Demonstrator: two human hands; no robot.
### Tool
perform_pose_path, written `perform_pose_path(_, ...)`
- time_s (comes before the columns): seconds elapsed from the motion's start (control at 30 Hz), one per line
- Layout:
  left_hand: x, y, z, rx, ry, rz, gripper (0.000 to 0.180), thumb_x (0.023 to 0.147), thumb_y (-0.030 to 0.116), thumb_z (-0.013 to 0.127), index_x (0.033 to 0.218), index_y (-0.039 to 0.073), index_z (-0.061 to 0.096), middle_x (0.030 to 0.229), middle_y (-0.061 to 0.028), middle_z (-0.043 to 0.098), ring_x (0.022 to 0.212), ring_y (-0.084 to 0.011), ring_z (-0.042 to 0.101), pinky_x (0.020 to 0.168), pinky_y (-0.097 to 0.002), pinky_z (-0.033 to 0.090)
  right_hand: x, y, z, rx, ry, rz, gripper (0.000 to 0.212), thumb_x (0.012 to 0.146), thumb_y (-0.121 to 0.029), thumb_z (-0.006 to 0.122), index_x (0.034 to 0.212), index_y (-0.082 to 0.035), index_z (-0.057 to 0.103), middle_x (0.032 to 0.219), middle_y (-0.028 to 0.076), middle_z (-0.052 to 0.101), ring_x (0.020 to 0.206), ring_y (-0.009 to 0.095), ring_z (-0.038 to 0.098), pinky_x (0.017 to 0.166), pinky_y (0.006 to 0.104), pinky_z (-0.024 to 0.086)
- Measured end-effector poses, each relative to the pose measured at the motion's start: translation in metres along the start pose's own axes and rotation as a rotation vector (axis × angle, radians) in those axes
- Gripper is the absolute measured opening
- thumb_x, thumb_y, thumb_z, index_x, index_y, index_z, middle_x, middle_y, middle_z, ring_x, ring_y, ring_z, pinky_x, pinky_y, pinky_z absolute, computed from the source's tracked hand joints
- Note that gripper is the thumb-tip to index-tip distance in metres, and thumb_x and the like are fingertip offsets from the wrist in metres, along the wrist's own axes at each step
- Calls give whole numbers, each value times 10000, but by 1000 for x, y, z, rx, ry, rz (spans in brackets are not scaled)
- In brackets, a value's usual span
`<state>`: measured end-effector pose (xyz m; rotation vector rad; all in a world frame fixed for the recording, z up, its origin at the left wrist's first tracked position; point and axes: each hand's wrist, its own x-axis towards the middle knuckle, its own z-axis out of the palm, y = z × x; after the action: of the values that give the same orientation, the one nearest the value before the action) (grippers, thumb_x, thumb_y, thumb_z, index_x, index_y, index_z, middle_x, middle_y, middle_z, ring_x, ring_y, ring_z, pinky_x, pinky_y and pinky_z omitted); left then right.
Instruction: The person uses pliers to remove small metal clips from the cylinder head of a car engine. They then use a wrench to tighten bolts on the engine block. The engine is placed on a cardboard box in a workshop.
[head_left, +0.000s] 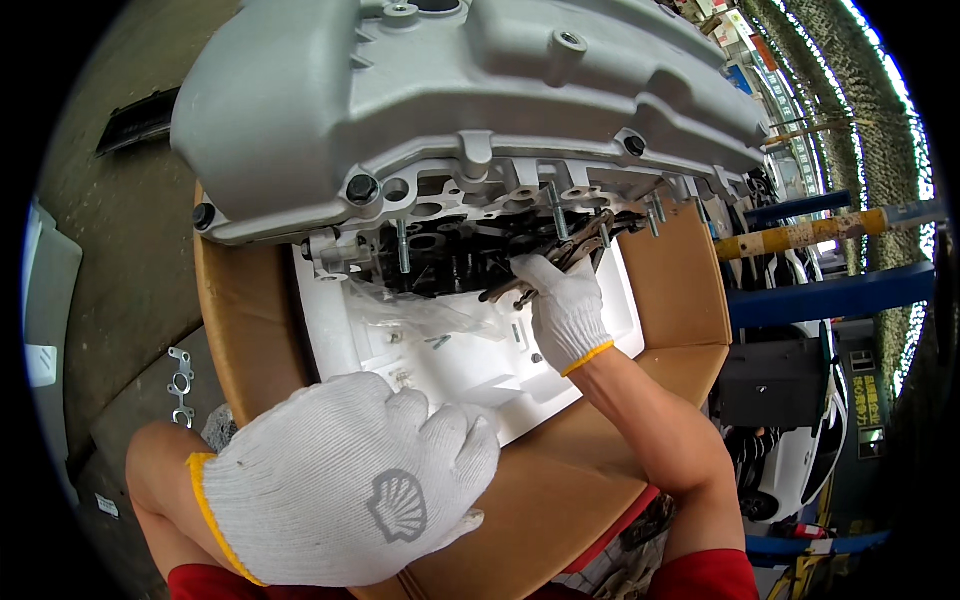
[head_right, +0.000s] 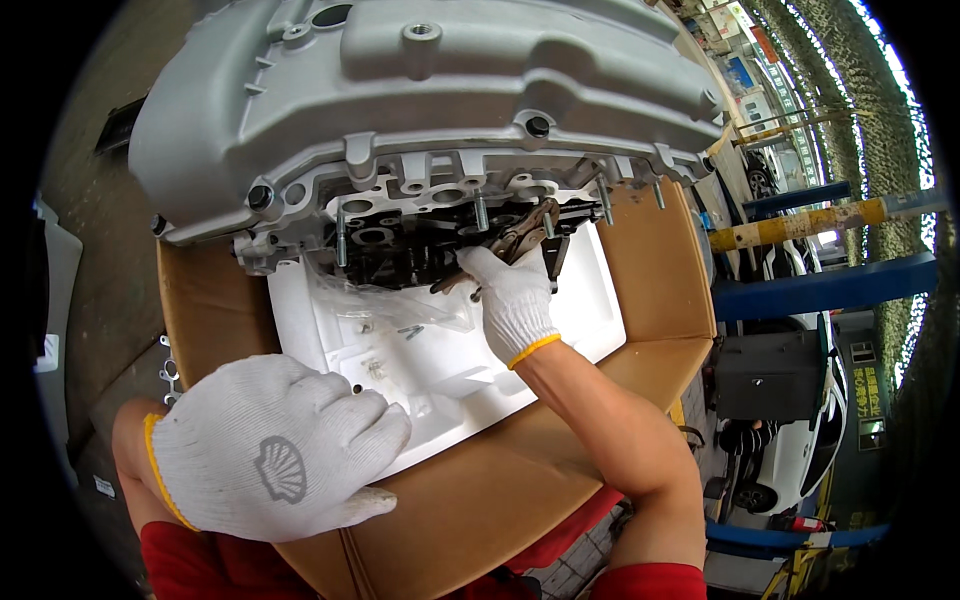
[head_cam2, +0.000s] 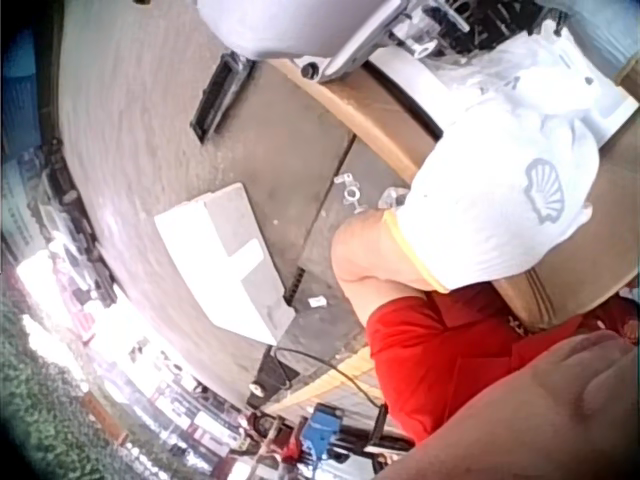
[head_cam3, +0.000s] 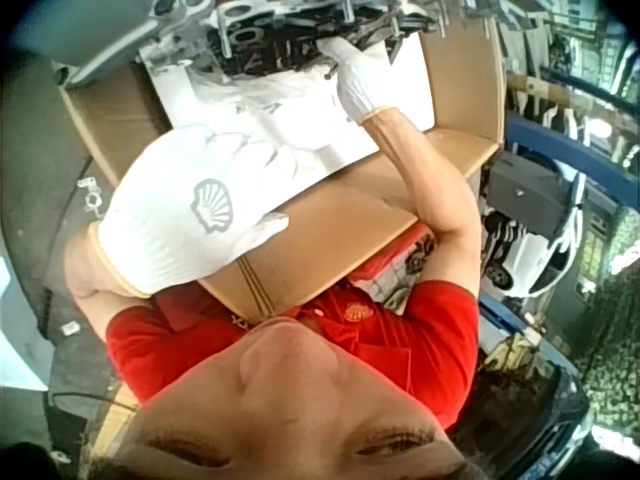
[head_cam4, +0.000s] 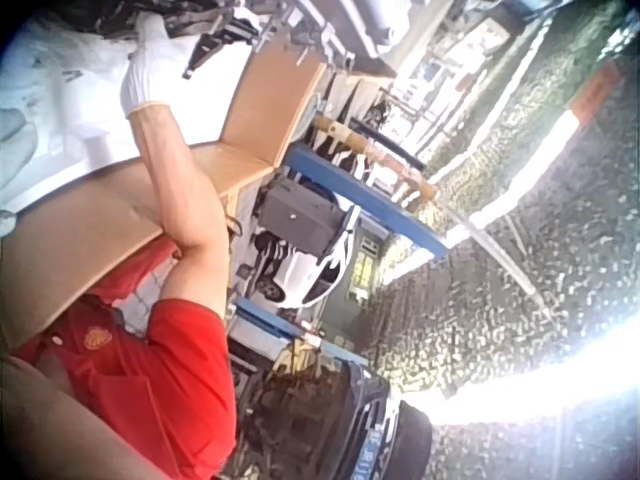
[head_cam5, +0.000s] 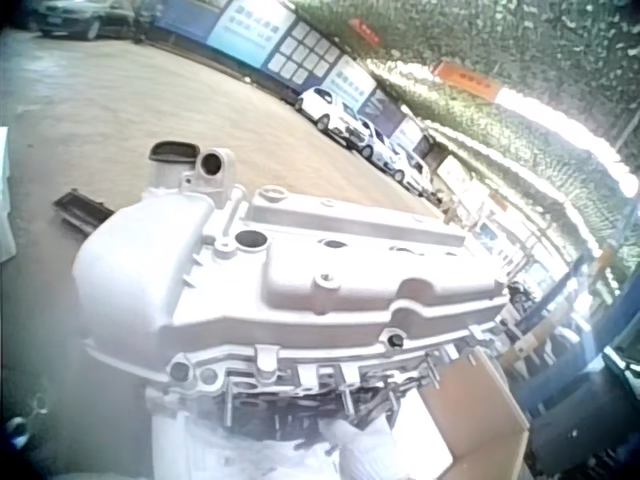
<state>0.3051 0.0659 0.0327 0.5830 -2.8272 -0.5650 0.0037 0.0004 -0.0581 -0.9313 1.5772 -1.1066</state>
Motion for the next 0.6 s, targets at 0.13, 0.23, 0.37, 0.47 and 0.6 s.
perform_pose_path(0.13,-1,2,11,50,-7,-3,461,954,536,734,1063,91,687,861,-25,707,784,-204,738,681,-361,582,-18,-25,28,493,-126,244,137,960,-24,716,1088,-17,669,967,87,709,842,202,670,820,375,584)
perform_pose_path(0.23,-5,6,32,41,29,-75,464,952,543,733,1072,97,688,883,-18,708,790,-196,729,684,-355,573,-25,-33,31,724,-288,295,114,982,-22,694,1093,-9,673,1024,110,714,909,229,684,900,421,609)
perform_pose_path(0.37,-2,4,9,66,-46,-25,464,950,549,733,1070,103,689,896,-14,710,796,-188,725,683,-351,566,-20,-25,31,569,-240,203,137,979,-16,693,1113,0,674,1055,113,738,957,228,710,914,417,604)
perform_pose_path(0.47,-1,2,7,50,-3,-6,462,946,551,735,1064,107,687,874,-11,706,780,-187,725,675,-351,566,-1,1,5,112,-42,-52,164,973,-53,716,1125,1,684,1042,110,738,927,221,698,887,376,587)
perform_pose_path(0.6,1,3,5,16,-21,-34,456,940,551,740,1050,112,684,841,-4,695,757,-183,723,660,-353,563,-6,-8,1,-29,-42,-17,100,962,-16,713,1059,-5,687,1017,84,728,907,221,696,865,378,596)
